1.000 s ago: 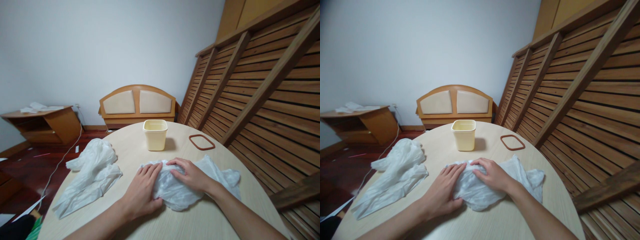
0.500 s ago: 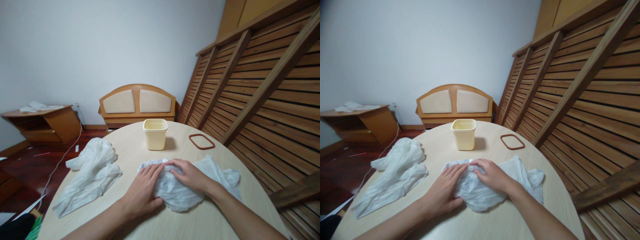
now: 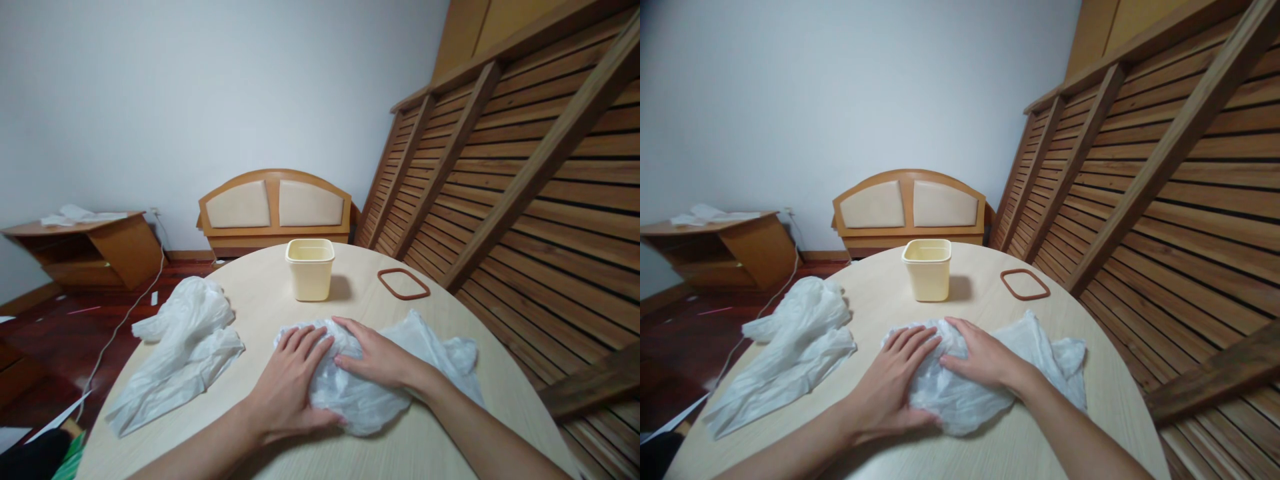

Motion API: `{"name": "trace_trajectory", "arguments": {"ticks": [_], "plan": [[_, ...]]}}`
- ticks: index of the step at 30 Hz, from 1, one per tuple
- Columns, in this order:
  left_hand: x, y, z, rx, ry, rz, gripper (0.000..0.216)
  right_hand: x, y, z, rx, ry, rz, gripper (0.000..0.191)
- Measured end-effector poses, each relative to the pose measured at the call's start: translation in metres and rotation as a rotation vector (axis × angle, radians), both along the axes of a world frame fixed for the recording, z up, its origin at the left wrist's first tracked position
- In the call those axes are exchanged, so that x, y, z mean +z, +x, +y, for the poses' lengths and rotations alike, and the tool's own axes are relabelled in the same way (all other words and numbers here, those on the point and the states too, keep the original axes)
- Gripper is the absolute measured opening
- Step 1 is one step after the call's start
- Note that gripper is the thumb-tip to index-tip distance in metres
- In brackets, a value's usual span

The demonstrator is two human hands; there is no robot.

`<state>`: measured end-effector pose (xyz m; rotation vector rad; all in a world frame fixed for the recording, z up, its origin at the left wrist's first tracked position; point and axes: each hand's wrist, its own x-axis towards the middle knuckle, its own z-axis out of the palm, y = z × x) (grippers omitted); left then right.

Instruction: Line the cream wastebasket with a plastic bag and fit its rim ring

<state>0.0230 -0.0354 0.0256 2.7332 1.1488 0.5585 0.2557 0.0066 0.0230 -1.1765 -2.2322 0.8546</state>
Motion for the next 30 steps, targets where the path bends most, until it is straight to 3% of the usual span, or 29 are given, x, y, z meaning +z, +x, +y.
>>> {"name": "trace_trajectory", "arguments": {"ticks": [7,13,18,21,25,30], "plan": [[-0.012,0.001,0.000,0.036,0.018,-0.017,0.093,0.004,-0.002,-0.002,0.083,-0.064,0.113,0.066],[-0.004,0.002,-0.001,0.032,-0.004,0.013,0.092,0.006,-0.002,-0.006,0.207,-0.104,0.125,0.068],[0.005,0.004,-0.003,0.036,-0.034,0.012,0.062,0.014,0.002,-0.009,0.205,-0.117,0.073,0.069],[0.007,0.006,-0.004,0.068,-0.042,-0.007,0.051,0.016,0.009,-0.008,0.201,-0.070,0.007,0.083],[0.007,0.007,-0.004,0.107,-0.057,0.009,0.063,0.014,0.017,-0.005,0.228,-0.009,-0.102,0.113],[0.010,0.009,-0.005,0.127,-0.037,0.022,0.069,0.010,0.017,-0.003,0.265,0.038,-0.160,0.115]]}}
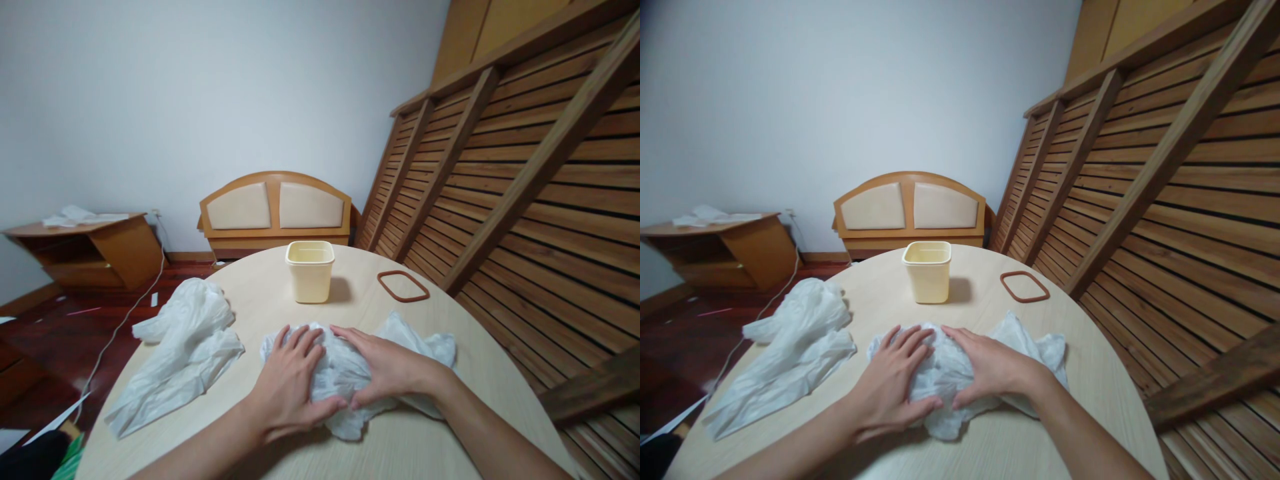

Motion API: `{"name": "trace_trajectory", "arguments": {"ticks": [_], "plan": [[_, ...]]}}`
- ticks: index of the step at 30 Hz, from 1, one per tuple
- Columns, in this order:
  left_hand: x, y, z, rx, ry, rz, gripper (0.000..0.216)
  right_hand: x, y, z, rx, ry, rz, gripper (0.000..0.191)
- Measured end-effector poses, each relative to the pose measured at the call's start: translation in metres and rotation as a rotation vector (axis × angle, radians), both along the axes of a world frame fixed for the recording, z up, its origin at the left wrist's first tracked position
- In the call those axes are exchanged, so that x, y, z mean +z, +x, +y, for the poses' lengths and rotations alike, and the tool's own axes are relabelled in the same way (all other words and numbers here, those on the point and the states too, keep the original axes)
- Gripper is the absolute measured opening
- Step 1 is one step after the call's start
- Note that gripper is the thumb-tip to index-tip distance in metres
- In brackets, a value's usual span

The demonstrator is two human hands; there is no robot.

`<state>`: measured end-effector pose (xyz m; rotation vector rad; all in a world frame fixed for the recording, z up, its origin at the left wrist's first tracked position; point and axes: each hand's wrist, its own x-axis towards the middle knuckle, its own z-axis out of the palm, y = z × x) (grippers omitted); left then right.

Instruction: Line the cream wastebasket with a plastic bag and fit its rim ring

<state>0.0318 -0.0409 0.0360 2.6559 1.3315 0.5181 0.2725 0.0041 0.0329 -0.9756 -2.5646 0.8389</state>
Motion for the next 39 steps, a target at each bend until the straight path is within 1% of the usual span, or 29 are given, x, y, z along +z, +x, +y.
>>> {"name": "trace_trajectory", "arguments": {"ticks": [4,7,9,11,12,13,15,16,17,18,19,20,21,24,26,27,29,31,33,34,37,39], "plan": [[0.005,0.003,0.002,-0.047,-0.024,0.079,0.061,-0.002,-0.010,-0.003,0.016,-0.005,0.045,0.114],[0.009,0.004,0.006,-0.055,-0.052,0.092,0.066,-0.001,-0.012,-0.005,0.030,-0.017,0.072,0.104],[0.010,0.005,0.008,-0.069,-0.054,0.082,0.069,0.002,-0.008,-0.005,0.018,-0.044,0.059,0.101],[0.010,0.005,0.011,-0.082,-0.043,0.079,0.067,0.007,0.003,-0.002,-0.042,-0.064,0.025,0.101],[0.009,0.005,0.012,-0.084,-0.035,0.081,0.065,0.010,0.009,0.000,-0.096,-0.055,0.008,0.097],[0.008,0.004,0.013,-0.083,-0.026,0.085,0.064,0.014,0.017,0.003,-0.166,-0.024,-0.007,0.088],[0.007,0.001,0.016,-0.072,-0.012,0.091,0.062,0.023,0.034,0.010,-0.382,0.104,-0.048,0.059],[0.006,0.000,0.017,-0.067,-0.008,0.095,0.061,0.027,0.043,0.014,-0.512,0.168,-0.091,0.048],[0.005,-0.002,0.019,-0.060,-0.006,0.099,0.060,0.031,0.051,0.017,-0.634,0.206,-0.155,0.043],[0.005,-0.003,0.021,-0.053,-0.004,0.102,0.060,0.034,0.059,0.020,-0.734,0.209,-0.225,0.043],[0.005,-0.005,0.022,-0.045,-0.002,0.105,0.060,0.036,0.065,0.023,-0.799,0.188,-0.281,0.046],[0.004,-0.006,0.024,-0.038,0.000,0.108,0.061,0.037,0.071,0.025,-0.827,0.146,-0.315,0.049],[0.004,-0.008,0.025,-0.034,0.001,0.112,0.061,0.036,0.075,0.026,-0.819,0.096,-0.317,0.052],[0.004,-0.010,0.027,-0.025,0.005,0.117,0.063,0.025,0.080,0.028,-0.677,-0.035,-0.179,0.059],[0.003,-0.011,0.028,-0.027,0.006,0.118,0.064,0.016,0.079,0.029,-0.576,-0.075,-0.065,0.064],[0.003,-0.011,0.028,-0.028,0.006,0.118,0.064,0.012,0.078,0.030,-0.544,-0.080,-0.012,0.064],[0.002,-0.012,0.028,-0.031,0.005,0.118,0.067,0.008,0.075,0.033,-0.521,-0.076,0.117,0.056],[0.002,-0.013,0.028,-0.032,0.003,0.114,0.069,0.008,0.074,0.038,-0.562,-0.053,0.292,0.043],[0.002,-0.013,0.027,-0.029,-0.002,0.115,0.072,0.011,0.074,0.044,-0.647,-0.009,0.462,0.032],[0.003,-0.014,0.027,-0.029,-0.008,0.119,0.073,0.012,0.074,0.046,-0.695,0.023,0.529,0.030],[0.005,-0.016,0.026,-0.049,-0.028,0.136,0.076,0.013,0.076,0.054,-0.829,0.124,0.669,0.033],[0.007,-0.020,0.027,-0.088,-0.040,0.149,0.079,0.013,0.077,0.057,-0.883,0.176,0.732,0.036]]}}
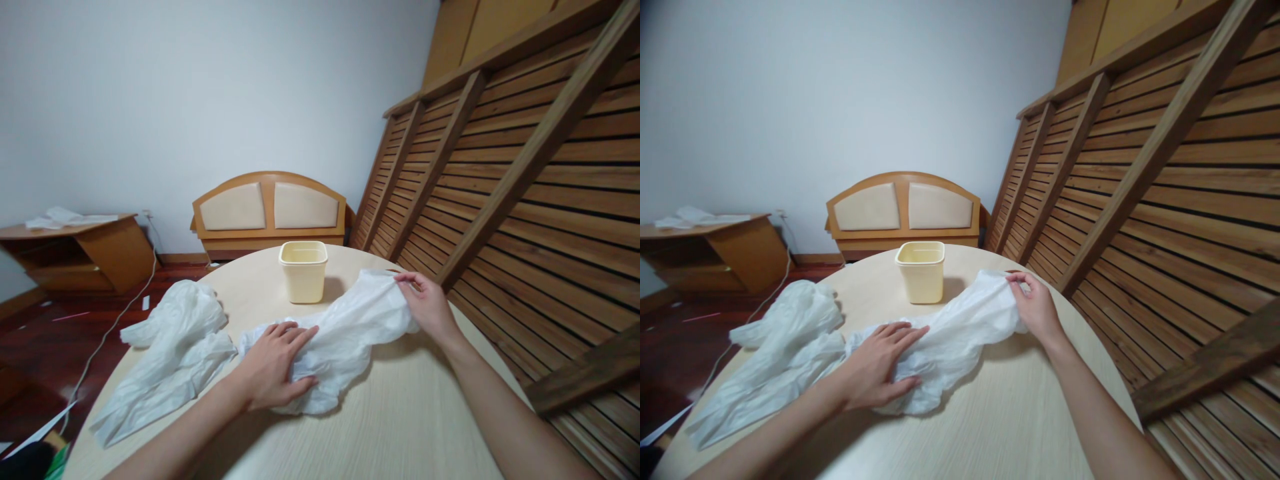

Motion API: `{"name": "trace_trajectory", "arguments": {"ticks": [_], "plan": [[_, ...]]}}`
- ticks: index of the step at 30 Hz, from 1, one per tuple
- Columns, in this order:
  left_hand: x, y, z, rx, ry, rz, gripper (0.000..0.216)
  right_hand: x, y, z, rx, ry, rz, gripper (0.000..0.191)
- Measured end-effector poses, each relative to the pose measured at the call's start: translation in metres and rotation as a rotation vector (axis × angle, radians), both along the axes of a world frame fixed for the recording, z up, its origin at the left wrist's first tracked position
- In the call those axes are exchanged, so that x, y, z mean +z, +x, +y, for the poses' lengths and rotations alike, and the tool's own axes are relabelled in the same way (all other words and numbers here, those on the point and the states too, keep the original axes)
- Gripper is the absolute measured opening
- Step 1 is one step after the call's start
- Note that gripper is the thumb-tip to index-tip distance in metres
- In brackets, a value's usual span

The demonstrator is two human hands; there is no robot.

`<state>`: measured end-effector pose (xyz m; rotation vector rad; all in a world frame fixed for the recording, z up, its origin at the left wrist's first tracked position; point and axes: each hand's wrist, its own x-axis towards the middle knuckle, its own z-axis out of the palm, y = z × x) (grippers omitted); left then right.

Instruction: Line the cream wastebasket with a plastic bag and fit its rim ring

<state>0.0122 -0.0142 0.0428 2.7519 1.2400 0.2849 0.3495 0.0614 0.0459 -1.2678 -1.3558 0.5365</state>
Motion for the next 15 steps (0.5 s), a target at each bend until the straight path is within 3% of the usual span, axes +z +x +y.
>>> {"name": "trace_trajectory", "arguments": {"ticks": [3,6,11,15], "plan": [[0.002,-0.006,0.001,-0.060,-0.027,0.027,0.084,0.000,-0.001,0.001,-0.016,0.003,0.048,0.039],[0.005,-0.011,0.002,-0.074,-0.045,0.045,0.086,0.001,0.000,-0.003,0.097,-0.040,0.069,0.049],[0.006,-0.010,0.003,-0.053,-0.046,0.019,0.070,-0.003,0.017,-0.015,0.371,-0.313,-0.169,0.083],[0.002,-0.008,0.004,-0.024,-0.042,-0.008,0.060,-0.002,0.025,-0.018,0.422,-0.350,-0.228,0.083]]}}
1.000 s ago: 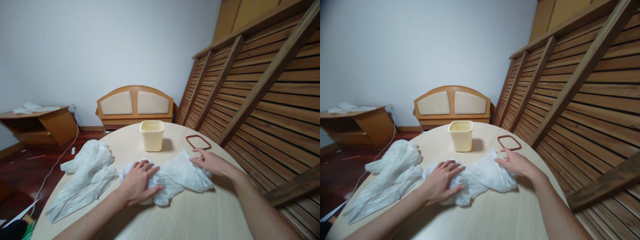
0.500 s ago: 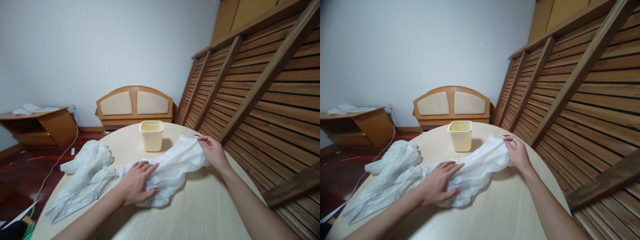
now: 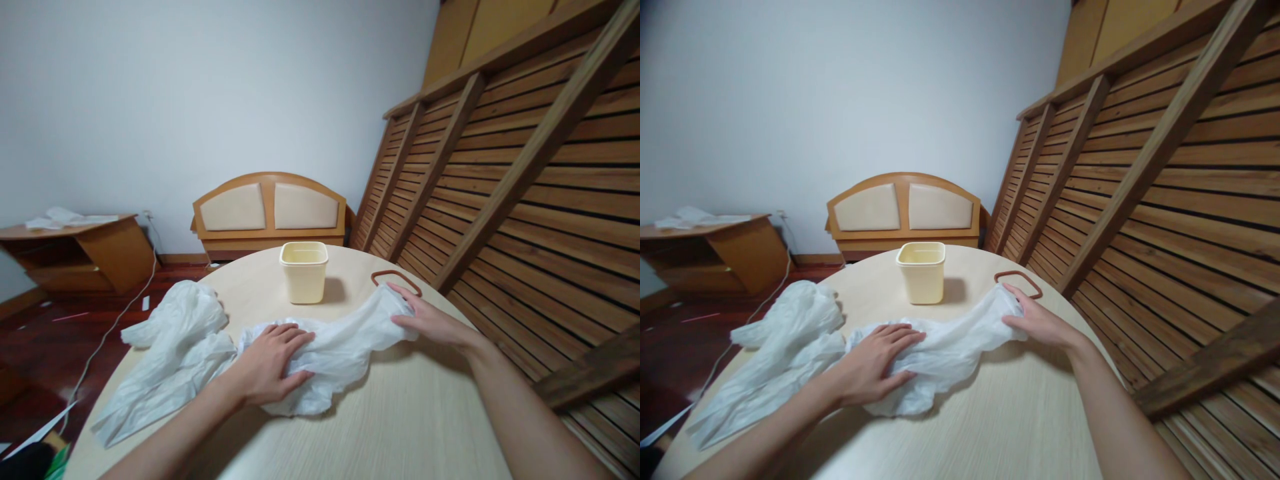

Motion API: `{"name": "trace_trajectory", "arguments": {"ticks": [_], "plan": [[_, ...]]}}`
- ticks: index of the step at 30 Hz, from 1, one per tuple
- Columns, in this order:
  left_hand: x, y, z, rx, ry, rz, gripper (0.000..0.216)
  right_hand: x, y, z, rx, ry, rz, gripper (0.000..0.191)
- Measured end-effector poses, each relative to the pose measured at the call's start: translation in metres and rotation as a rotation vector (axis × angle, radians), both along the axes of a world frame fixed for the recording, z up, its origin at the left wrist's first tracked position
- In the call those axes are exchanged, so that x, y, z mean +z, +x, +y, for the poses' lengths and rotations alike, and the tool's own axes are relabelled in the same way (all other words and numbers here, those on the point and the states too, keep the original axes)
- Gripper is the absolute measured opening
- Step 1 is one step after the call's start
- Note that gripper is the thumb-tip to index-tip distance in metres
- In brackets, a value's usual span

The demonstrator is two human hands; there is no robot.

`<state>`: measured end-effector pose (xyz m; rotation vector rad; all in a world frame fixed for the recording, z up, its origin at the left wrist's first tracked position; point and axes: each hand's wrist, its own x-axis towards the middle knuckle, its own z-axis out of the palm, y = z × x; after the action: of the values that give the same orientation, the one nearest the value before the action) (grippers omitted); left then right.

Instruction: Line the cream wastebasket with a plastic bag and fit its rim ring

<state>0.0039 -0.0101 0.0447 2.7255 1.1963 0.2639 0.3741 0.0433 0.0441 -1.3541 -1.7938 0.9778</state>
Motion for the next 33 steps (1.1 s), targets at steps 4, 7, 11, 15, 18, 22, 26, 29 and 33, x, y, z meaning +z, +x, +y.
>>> {"name": "trace_trajectory", "arguments": {"ticks": [4,7,11,15,18,22,26,29,33], "plan": [[-0.002,0.000,0.001,-0.013,0.016,-0.026,0.046,0.007,-0.006,0.005,-0.119,0.056,0.251,0.075],[-0.001,0.000,0.003,-0.045,0.016,-0.045,0.040,0.009,-0.011,0.011,-0.220,0.107,0.447,0.065],[0.000,0.001,0.004,-0.025,0.016,-0.071,0.039,0.007,-0.013,0.014,-0.274,0.182,0.447,0.054],[-0.004,0.000,0.004,-0.020,0.031,-0.074,0.046,0.002,-0.009,0.014,-0.187,0.171,0.152,0.055],[-0.005,-0.001,0.003,-0.058,0.036,-0.042,0.055,-0.006,0.001,0.014,-0.199,0.203,-0.190,0.049],[-0.004,-0.002,0.001,-0.094,0.063,0.017,0.048,-0.016,0.014,0.010,-0.121,0.023,-0.388,0.049],[-0.003,-0.001,0.001,-0.092,0.079,0.059,0.054,-0.017,0.014,0.004,0.022,-0.081,-0.305,0.048],[-0.004,0.001,0.001,-0.061,0.076,0.062,0.074,-0.015,0.011,0.003,0.095,-0.057,-0.254,0.055],[-0.007,0.004,-0.001,0.080,0.103,0.050,0.082,-0.012,0.012,0.002,0.028,-0.025,-0.253,0.052]]}}
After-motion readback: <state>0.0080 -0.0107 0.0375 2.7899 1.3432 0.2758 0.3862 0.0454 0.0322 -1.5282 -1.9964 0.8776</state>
